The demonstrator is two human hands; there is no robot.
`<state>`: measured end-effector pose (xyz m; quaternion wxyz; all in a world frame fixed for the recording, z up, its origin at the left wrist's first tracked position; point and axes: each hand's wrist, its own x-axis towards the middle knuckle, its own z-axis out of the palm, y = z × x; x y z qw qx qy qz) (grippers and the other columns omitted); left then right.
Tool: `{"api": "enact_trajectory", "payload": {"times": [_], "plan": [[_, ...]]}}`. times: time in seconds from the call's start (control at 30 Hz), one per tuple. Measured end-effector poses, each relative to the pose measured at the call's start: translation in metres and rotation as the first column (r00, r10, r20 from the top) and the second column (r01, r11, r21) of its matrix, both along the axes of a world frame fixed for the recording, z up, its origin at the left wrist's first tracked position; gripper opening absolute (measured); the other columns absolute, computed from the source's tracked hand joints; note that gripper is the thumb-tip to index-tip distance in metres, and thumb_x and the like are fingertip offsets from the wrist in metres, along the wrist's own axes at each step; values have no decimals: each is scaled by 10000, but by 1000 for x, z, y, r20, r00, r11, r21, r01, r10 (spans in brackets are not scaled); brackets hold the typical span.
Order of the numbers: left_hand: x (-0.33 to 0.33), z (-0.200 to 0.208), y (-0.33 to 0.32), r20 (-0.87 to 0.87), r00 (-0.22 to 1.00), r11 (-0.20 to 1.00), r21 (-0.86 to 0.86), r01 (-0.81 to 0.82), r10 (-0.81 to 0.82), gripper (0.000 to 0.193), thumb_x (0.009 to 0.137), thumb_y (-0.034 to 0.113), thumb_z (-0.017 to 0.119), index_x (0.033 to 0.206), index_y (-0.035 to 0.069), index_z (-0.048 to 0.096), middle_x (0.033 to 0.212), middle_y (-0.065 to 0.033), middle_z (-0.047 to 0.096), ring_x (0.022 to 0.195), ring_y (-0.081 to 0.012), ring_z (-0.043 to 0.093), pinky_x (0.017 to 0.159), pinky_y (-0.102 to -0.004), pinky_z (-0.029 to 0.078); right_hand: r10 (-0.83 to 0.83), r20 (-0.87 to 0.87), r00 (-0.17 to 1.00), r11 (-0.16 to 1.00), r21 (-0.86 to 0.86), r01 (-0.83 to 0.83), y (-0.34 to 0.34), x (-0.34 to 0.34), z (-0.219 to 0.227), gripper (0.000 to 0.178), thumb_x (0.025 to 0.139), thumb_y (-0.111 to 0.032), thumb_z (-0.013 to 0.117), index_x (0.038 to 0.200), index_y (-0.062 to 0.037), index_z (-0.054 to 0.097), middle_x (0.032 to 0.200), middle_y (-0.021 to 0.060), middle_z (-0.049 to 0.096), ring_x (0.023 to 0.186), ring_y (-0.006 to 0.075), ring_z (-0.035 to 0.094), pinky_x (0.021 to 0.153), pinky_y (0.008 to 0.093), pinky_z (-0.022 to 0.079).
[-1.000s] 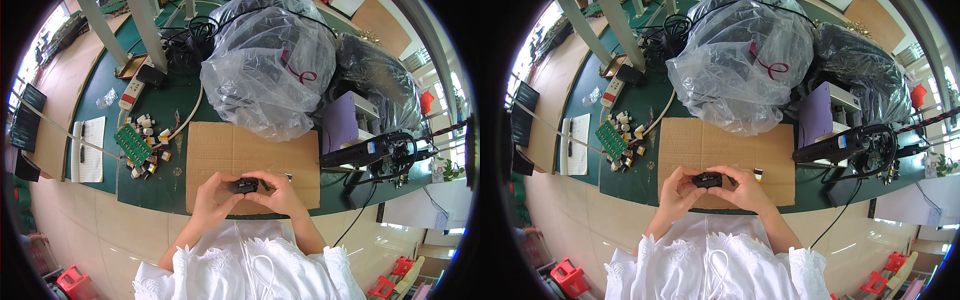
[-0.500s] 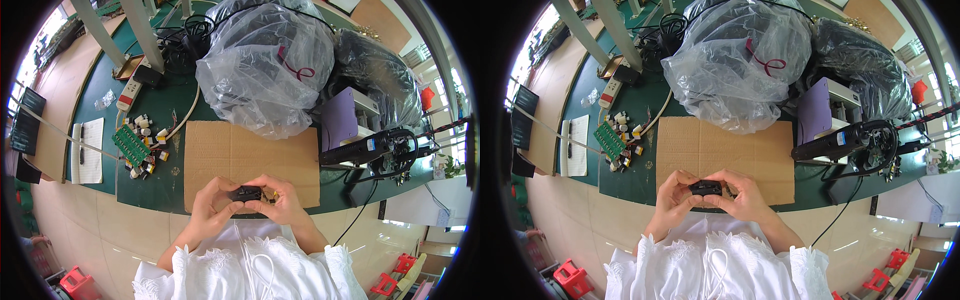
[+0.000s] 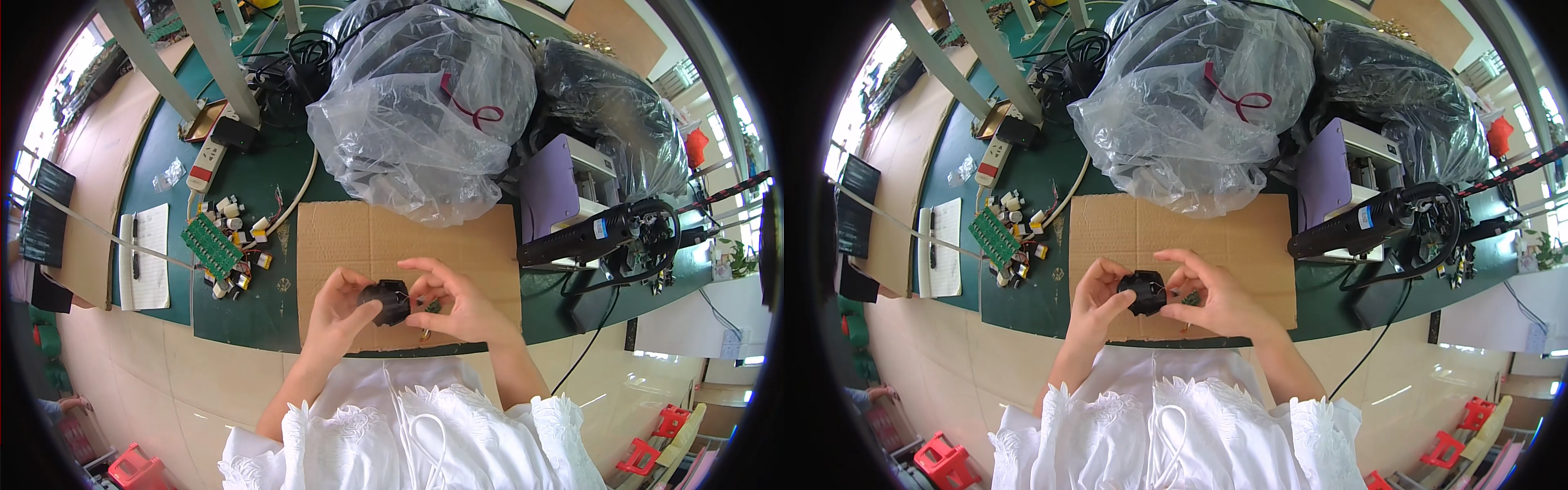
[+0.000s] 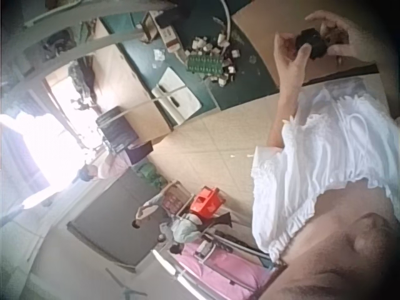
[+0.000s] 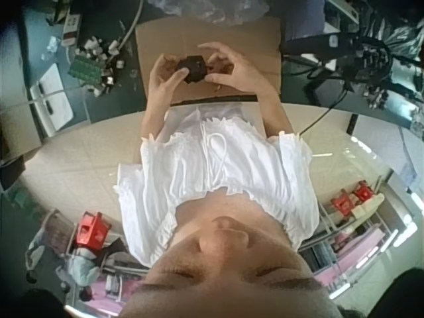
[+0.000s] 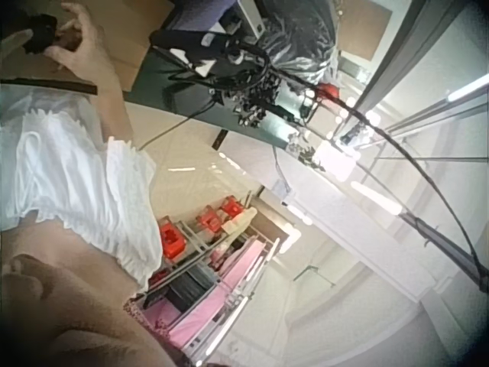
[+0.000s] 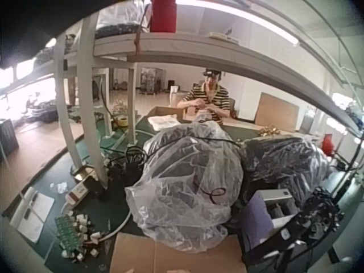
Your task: Assemble small electronic components into a plastic housing and secure them using an electric screwdriver.
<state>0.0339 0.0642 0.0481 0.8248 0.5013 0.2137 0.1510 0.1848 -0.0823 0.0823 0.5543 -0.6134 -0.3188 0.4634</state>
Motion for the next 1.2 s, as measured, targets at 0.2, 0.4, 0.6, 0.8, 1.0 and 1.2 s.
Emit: {"api": "enact_trajectory", "payload": {"times": [0.2,0.4,0.6,0.8,1.0,1.2], "plan": [[17,8,-1,-43,997,984,-169,61,-69,295,850,7,580,1140,-34,548,1021,-93,622,890,-143,610,771,-268,501,50,223,974,998,-42,-41,-3,33,9,584,791,-53,684,1330,-125,470,873,-8,614,720,66,564,598,207,426],[24,10,-4,12,996,952,-295,85,-85,295,863,22,572,1149,-46,557,1028,-109,627,853,-165,636,714,-286,547,25,35,999,998,53,-26,2,22,-1,562,809,-193,720,1307,-78,486,999,17,637,992,130,575,926,308,416],[23,3,-6,-7,998,968,-246,56,-60,283,844,-5,592,1121,-49,562,998,-105,630,844,-153,628,706,-287,554,26,-229,973,998,-44,-37,14,14,-7,437,836,-150,705,1226,-43,539,948,53,652,862,107,610,756,257,517],[23,-6,-6,-8,999,977,-210,40,-42,297,838,24,592,1123,-54,561,996,-119,648,841,-164,657,681,-300,578,-44,-232,972,998,38,55,17,4,-30,396,845,-133,696,1194,-12,553,947,55,650,835,105,622,728,246,527],[25,6,3,-18,1000,978,-206,10,-14,264,837,-14,585,1098,-48,573,990,-102,638,828,-146,633,692,-276,553,-29,-400,916,999,-32,18,11,12,-17,406,836,-173,721,1202,-86,568,946,49,641,758,94,599,628,246,500],[28,5,7,-36,999,1000,12,0,0,273,839,17,610,1099,-56,568,986,-99,645,849,-142,638,713,-264,542,260,410,874,925,-364,-104,3,34,15,491,780,-162,725,1238,-137,549,913,8,615,740,90,602,594,228,463]]}}
